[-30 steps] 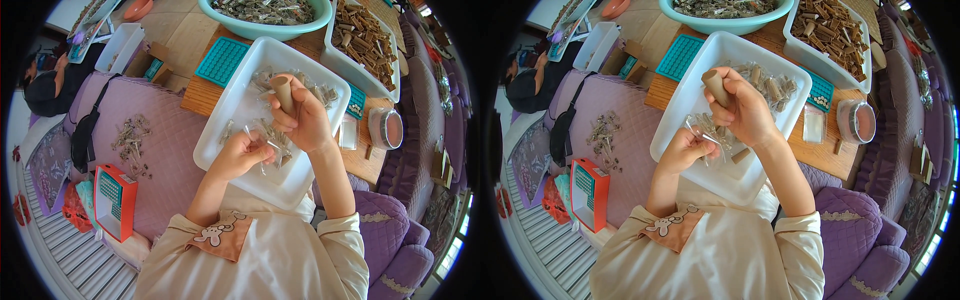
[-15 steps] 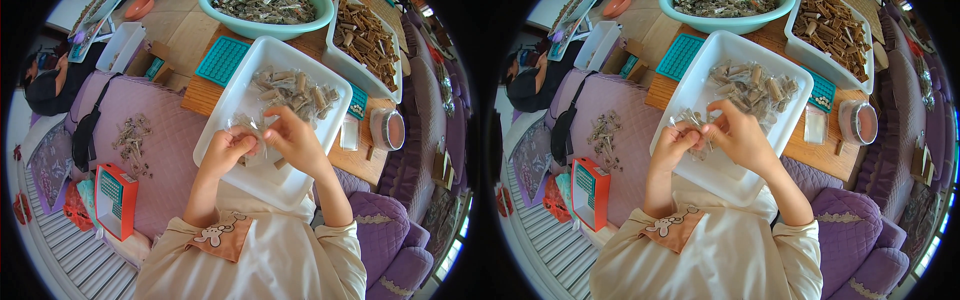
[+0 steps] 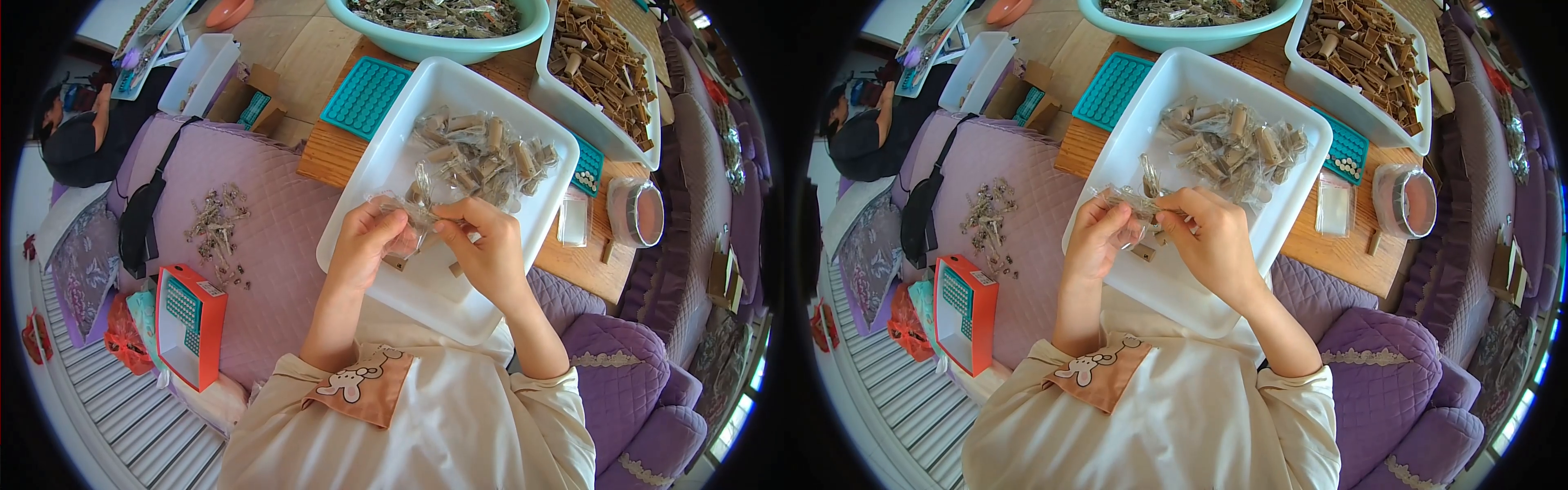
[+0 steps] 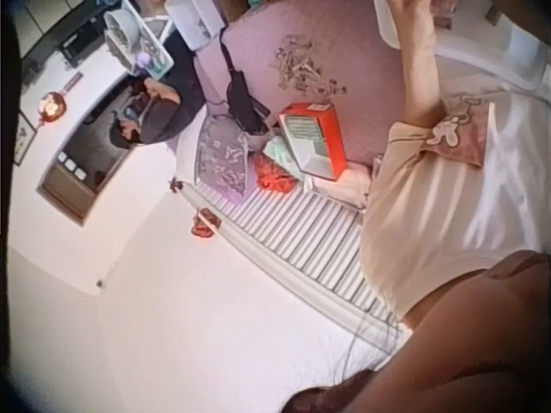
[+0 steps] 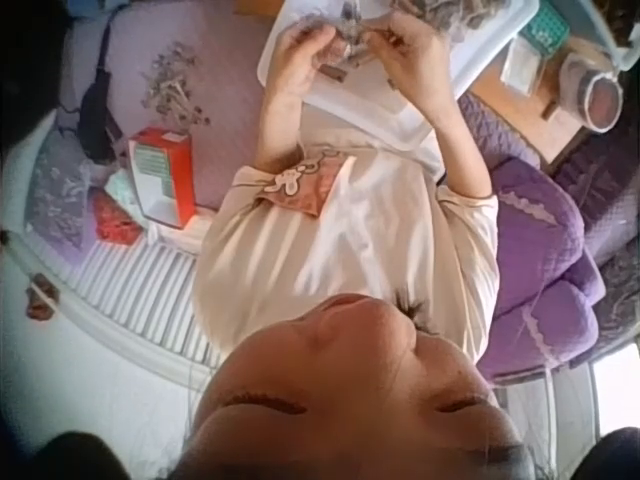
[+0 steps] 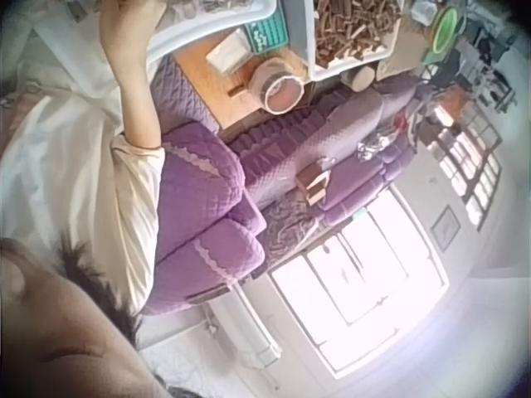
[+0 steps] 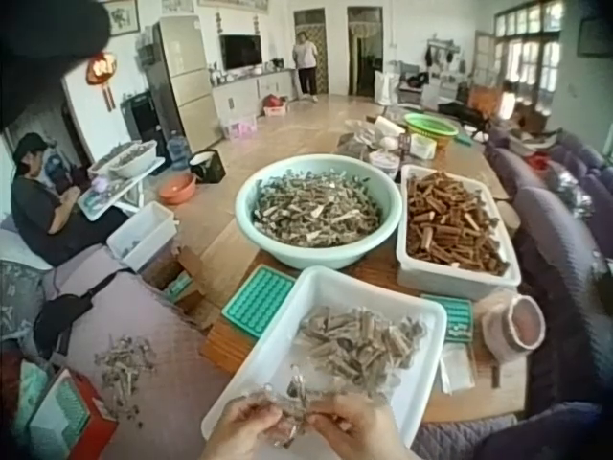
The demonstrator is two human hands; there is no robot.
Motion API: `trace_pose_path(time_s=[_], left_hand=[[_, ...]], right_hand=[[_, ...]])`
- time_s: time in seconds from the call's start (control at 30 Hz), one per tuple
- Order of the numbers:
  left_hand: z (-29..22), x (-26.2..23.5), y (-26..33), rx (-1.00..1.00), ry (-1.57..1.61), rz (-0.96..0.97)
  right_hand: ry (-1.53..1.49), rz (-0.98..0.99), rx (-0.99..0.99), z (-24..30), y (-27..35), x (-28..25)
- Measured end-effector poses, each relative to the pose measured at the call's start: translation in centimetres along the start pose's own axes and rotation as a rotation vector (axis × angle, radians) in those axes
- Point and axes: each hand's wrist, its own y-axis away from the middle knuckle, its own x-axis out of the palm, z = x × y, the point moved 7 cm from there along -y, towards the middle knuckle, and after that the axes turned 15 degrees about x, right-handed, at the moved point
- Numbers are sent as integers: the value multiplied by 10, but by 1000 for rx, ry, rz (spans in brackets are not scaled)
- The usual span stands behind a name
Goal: The person packages small plastic or metal components into tiny plastic bags by hand, then seals each bag.
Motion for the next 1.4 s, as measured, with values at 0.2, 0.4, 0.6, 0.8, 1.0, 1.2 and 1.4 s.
trace_pose_path(time_s=[0.2,0.4,0.6,0.8,1.0,1.2,1.4], left_hand=[[-3,-4,1,4,-166,42],[-4,5,4,30,-172,93],[-4,4,2,79,-253,95],[-4,4,2,115,-277,60],[-3,5,6,143,-281,34],[-6,17,8,62,-348,196],[0,20,12,19,-229,252]], right_hand=[[176,-308,-171,7,3,-23],[312,-338,-251,10,7,-18],[105,-159,-94,5,4,-13],[180,-234,-53,12,7,-24],[168,-143,2,7,2,-23],[41,34,132,-5,-5,-18],[84,334,281,-16,-6,-7]])
